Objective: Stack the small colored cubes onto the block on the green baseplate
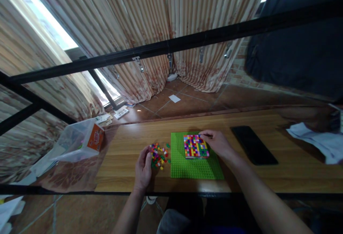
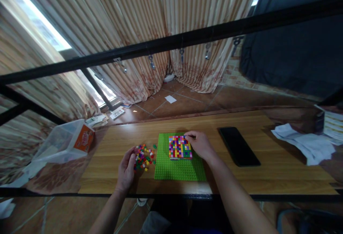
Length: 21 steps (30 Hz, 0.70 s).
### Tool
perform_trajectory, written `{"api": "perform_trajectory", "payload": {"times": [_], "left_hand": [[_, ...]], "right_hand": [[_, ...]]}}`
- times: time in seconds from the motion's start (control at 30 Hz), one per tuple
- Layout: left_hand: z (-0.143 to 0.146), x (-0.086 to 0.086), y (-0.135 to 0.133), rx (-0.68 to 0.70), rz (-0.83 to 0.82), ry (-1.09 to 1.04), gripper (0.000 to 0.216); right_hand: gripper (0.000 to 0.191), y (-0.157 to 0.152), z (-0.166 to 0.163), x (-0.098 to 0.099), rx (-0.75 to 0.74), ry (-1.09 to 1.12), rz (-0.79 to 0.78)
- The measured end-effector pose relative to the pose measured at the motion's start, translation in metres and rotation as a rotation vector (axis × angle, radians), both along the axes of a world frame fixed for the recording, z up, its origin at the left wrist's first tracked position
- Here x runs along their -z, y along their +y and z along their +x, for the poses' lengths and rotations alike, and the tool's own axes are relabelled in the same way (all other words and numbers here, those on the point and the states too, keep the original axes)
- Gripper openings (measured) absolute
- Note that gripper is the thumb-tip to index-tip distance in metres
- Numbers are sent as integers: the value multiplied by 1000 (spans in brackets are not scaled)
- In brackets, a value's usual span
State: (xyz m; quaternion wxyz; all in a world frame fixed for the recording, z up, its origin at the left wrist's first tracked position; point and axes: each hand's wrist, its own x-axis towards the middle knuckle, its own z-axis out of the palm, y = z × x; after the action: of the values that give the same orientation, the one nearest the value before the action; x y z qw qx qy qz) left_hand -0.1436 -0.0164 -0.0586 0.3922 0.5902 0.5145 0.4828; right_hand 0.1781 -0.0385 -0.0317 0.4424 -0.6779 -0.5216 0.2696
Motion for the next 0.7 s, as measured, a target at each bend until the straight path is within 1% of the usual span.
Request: {"api": "perform_trajectory", "payload": {"times": [0.13,0.3,0.37,0.5,0.57,0.63,0.7], "left_hand": [[-1,0,0,2,-4,11,47],[-1,3,1,0,0,10,47],[-2,4,2,0,10,9,47],[-2,3,2,9,33,47,47],[-2,0,1,11,47,76,46],[-2,-2,-1,5,62,102,44],[-1,-4,-2,-3,67,88,42]], "right_hand": [[21,1,0,-3,-36,-11,-19],[21,2,-1,-5,-12,-43,-10],[21,2,-2,-4,-10,-34,5],[24,-1,1,1,-53,32,39],[28,-7,1,3,-7,45,61],[33,-18,-3,1,115,5,114],[34,-31,-14,-7,229,-71,196]]}}
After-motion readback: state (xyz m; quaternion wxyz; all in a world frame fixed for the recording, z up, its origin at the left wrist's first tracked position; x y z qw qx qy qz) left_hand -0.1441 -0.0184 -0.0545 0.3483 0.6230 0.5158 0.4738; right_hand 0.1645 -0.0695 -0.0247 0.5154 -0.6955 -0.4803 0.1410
